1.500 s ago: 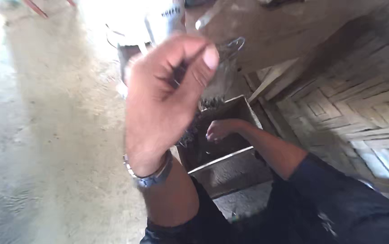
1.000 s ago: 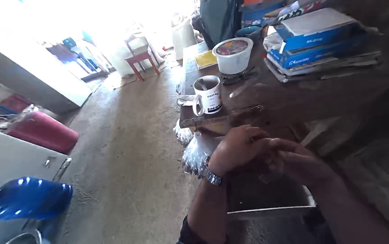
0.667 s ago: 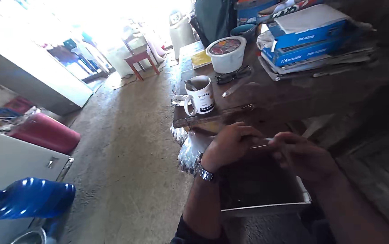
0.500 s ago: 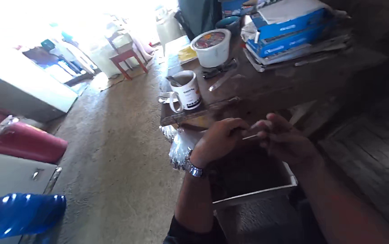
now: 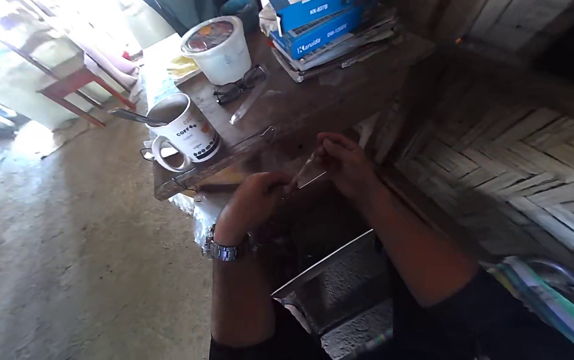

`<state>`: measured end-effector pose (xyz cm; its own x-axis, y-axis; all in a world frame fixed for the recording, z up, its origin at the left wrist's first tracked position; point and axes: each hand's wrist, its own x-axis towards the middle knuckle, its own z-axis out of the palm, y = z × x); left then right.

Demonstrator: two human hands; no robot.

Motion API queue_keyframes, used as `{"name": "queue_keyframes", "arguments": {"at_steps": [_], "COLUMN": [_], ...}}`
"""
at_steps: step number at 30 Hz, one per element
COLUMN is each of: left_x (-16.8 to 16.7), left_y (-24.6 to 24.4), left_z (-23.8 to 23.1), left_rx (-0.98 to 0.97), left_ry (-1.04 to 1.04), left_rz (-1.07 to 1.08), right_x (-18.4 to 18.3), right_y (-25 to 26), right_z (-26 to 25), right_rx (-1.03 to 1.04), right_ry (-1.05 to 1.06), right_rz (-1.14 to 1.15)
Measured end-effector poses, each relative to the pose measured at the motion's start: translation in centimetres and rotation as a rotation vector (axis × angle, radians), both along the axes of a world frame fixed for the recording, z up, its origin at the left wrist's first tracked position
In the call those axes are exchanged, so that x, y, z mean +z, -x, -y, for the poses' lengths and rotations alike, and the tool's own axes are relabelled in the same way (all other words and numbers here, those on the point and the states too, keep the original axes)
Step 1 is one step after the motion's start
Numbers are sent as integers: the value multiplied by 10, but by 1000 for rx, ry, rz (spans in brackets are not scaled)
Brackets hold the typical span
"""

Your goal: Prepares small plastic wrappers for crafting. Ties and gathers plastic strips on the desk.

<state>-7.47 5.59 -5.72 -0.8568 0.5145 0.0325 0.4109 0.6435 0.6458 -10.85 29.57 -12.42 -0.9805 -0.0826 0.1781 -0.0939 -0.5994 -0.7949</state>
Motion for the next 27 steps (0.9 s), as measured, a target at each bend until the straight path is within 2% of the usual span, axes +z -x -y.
{"name": "queue_keyframes", "arguments": {"at_steps": [5,9,11,14,16,21,23,27], "left_x": [1,-1,-4,-7,-4,4,3,5], "left_y": [0,-1,0,1,-1,-15,-15,4], "left_z": [4,5,5,2,0,-13,-19,-30], "left_rx": [79,41,-3,0,40,215,197,226], "left_ry": [19,43,42,94,91,-240,-333,-352], "left_rz": [-10,-18,-7,58,23,-96,-98,-132], "right_x": [-6,-6,-5,3,8,14,16,23], "right_y": [5,7,7,2,-3,-11,-13,-15], "right_z": [1,3,4,7,9,14,17,21], "right_rx": [-197,-356,-366,-247,-137,125,162,130], "right_ry": [-129,-252,-261,-188,-153,-160,-218,-332], "right_rz": [-16,-173,-257,-310,-314,-338,-349,-340]}}
